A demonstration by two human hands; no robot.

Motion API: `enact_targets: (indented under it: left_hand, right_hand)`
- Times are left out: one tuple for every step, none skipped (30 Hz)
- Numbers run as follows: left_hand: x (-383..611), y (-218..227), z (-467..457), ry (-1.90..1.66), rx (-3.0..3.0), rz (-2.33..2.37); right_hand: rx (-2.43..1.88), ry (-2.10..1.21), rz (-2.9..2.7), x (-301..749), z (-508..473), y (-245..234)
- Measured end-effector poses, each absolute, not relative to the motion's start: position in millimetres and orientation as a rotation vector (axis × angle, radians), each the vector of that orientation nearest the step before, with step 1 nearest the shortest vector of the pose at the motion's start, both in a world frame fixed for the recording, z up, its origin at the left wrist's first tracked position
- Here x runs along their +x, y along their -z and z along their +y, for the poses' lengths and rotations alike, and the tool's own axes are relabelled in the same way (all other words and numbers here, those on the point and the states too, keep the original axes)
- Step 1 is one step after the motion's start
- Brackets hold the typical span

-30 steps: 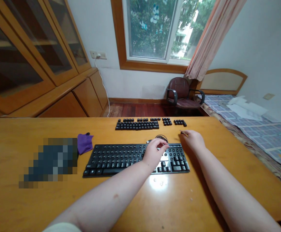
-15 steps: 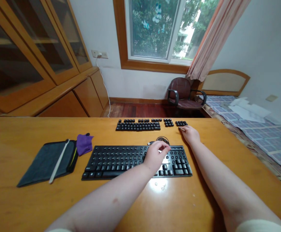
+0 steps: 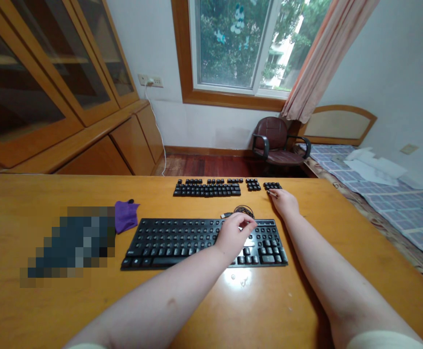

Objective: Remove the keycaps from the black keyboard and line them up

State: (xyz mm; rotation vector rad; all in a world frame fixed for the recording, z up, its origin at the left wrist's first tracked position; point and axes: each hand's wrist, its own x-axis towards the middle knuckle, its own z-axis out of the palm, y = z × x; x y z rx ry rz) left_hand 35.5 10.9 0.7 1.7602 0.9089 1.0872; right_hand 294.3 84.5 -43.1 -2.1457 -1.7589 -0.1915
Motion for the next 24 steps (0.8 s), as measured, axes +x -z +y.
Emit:
enact_targets:
  left_hand:
    - [35.6,-0.9,10.2,-1.073,1.785,0.907]
    - [35.8,-1.0,9.4,-1.055,1.814,0.900]
    - [36.0,-1.2,8.3,-1.034,1.847,0.888]
    - [36.1,-1.3,7.1,-1.013,1.879,0.871]
    - [36.1,-1.3,5.8,-0.994,1.911,0.850]
    - [36.1,-1.4,4.5,-0.980,1.942,0.832]
    - [36.0,-1.4,3.4,-0.969,1.974,0.814]
    - [35.9,-1.5,2.4,-0.959,2.006,0.797]
    - [35.8,-1.6,1.7,-0.948,2.038,0.783]
    - [35.7,-1.7,1.1,-0.935,2.070,0.771]
    - [35.7,-1.8,0.9,-0.919,2.097,0.762]
    - [35.8,-1.9,0.8,-0.904,2.120,0.759]
    - [35.9,-2.0,0.8,-0.890,2.137,0.763]
    - [36.2,-1.9,0.9,-0.880,2.151,0.771]
    - [36.4,-1.6,1.0,-0.872,2.163,0.780]
    - [36.7,-1.2,1.1,-0.868,2.173,0.788]
    - [36.9,-0.6,1.1,-0.865,2.184,0.792]
    - [37.0,0.0,1.0,-0.861,2.195,0.793]
    - [37.1,0.6,0.9,-0.857,2.205,0.790]
    - [37.1,1.1,0.8,-0.853,2.214,0.788]
    - [37.0,1.5,0.7,-0.848,2.220,0.787]
    - [36.9,1.7,0.7,-0.844,2.223,0.786]
    - [36.8,1.7,0.6,-0.839,2.224,0.786]
    - [36.7,1.6,0.6,-0.834,2.223,0.787]
  right_hand:
    - [-2.133,0.191,-1.738,294.4,84.0,43.3]
    - [-2.108,0.197,-1.713,294.6,82.9,43.2]
    - [-2.065,0.209,-1.687,295.1,81.4,42.6]
    - [-2.008,0.228,-1.659,295.8,79.3,41.3]
    - [-1.945,0.253,-1.623,296.6,76.8,39.2]
    - [-1.882,0.280,-1.580,297.3,74.0,36.3]
    - [-1.823,0.307,-1.527,297.9,70.8,32.4]
    - [-1.774,0.328,-1.462,298.1,67.3,27.6]
    - [-1.734,0.335,-1.384,297.7,63.3,21.9]
    - [-1.692,0.323,-1.296,296.5,58.6,15.4]
    - [-1.643,0.292,-1.204,294.3,53.0,8.0]
    - [-1.587,0.239,-1.118,291.0,46.1,0.1]
    - [-1.524,0.172,-1.050,286.7,37.9,-8.2]
    - [-1.466,0.116,-1.007,281.3,28.5,-16.3]
    - [-1.447,0.055,-1.016,274.9,18.2,-24.0]
    - [-1.443,-0.021,-1.023,267.9,7.4,-30.8]
    - [-1.417,-0.127,-1.005,260.3,-3.2,-36.2]
    - [-1.368,-0.243,-0.974,252.8,-13.0,-40.2]
    - [-1.322,-0.332,-0.950,245.7,-21.4,-42.6]
    - [-1.277,-0.382,-0.933,239.3,-27.9,-43.6]
    - [-1.247,-0.432,-0.932,234.1,-32.6,-43.4]
    - [-1.236,-0.471,-0.941,230.4,-35.4,-42.5]
    - [-1.238,-0.514,-0.964,228.1,-36.6,-41.2]
    - [-1.251,-0.570,-1.003,227.3,-36.8,-40.0]
